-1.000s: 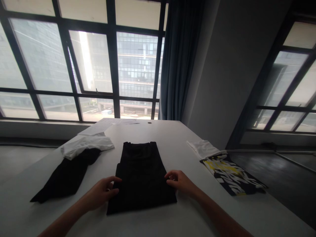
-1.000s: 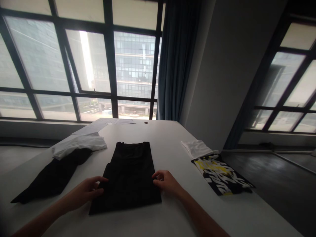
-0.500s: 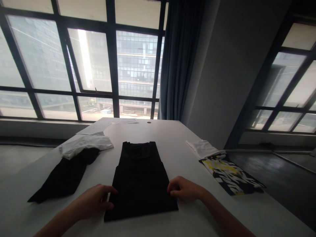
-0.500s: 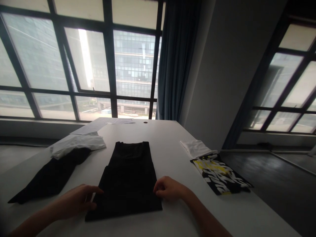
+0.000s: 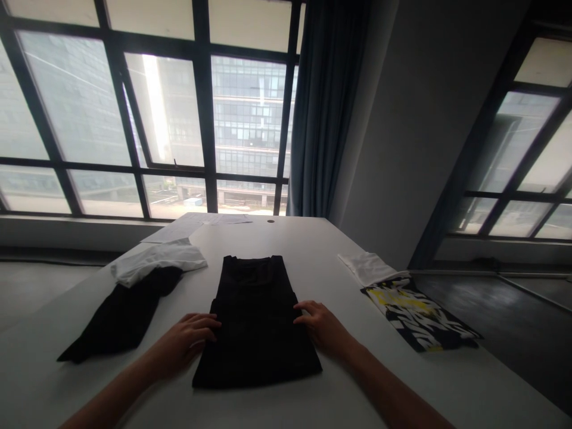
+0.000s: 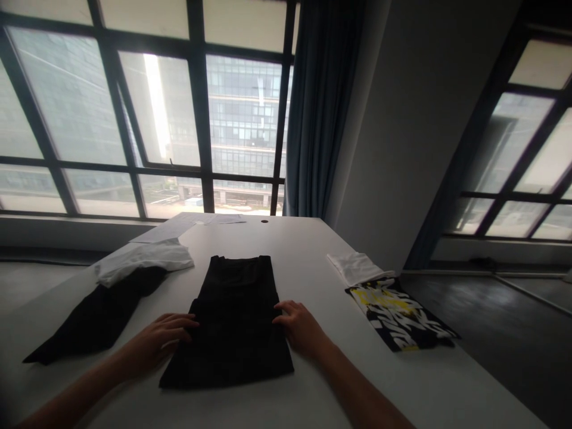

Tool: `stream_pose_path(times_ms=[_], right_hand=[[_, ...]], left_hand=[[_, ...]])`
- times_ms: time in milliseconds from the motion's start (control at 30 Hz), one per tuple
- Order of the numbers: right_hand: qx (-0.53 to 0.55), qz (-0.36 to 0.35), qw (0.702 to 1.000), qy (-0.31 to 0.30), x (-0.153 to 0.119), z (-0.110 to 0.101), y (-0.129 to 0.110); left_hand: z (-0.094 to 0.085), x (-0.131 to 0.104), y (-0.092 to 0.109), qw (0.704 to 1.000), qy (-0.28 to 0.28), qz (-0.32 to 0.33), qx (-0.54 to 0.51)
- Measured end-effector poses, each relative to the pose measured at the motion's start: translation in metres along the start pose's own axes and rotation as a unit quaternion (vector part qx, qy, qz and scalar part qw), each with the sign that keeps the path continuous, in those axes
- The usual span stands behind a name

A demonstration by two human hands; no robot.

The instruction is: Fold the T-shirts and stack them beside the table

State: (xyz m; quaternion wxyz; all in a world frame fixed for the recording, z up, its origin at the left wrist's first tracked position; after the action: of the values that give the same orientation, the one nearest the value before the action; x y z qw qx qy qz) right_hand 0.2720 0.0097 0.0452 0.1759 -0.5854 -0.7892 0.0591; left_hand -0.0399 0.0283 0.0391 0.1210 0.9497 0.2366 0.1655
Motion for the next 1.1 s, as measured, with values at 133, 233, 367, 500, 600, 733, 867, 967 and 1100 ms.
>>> stream_pose_path(times_ms=[133,233,367,500,600,733,867,967,1100], right_hand=[[0.044,-0.021,0.999,-0.009,-0.002,-0.007,-0.005],[0.112,-0.011,0.993,-0.046,-0.011,-0.024,-0.012],[0.215,0.052,0.962,-0.161,-0.022,-0.041,-0.017],[0.309,0.077,0.929,-0.188,-0.016,-0.04,-0.015],[0.322,0.122,0.937,-0.062,0.001,-0.033,0.003],[0.23,0.227,0.946,0.013,0.007,-0.01,0.023],[0.123,0.205,0.97,0.048,0.002,-0.009,0.005],[0.083,0.126,0.986,0.066,-0.002,-0.012,-0.027],[0.04,0.049,0.997,-0.048,-0.006,0.011,-0.057]], left_hand=[[-0.007,0.001,0.004,0.999,0.018,-0.006,-0.051],[-0.015,-0.007,0.009,0.994,0.029,-0.05,-0.092],[-0.024,-0.019,0.018,0.982,0.037,-0.093,-0.163],[-0.029,-0.011,0.02,0.944,0.077,-0.118,-0.297],[-0.029,-0.002,0.001,0.898,0.174,-0.176,-0.363],[-0.01,-0.004,-0.026,0.885,0.174,-0.272,-0.337],[-0.017,-0.004,-0.015,0.951,0.149,-0.255,-0.09],[-0.017,0.014,0.027,0.977,0.164,-0.127,0.049],[0.027,0.032,0.067,0.998,0.035,0.018,0.054]])
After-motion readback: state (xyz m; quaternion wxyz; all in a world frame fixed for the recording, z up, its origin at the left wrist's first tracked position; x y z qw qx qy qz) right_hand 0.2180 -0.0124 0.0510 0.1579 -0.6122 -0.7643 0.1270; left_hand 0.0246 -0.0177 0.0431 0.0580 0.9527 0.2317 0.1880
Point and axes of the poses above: each hand's wrist, its own x-axis towards the middle knuckle, its own z-axis out of the palm, y = z × x, the point moved 7 cm from there along x, towards the middle knuckle, and after that the axes turned 14 degrees about z, right-handed, at the moved point
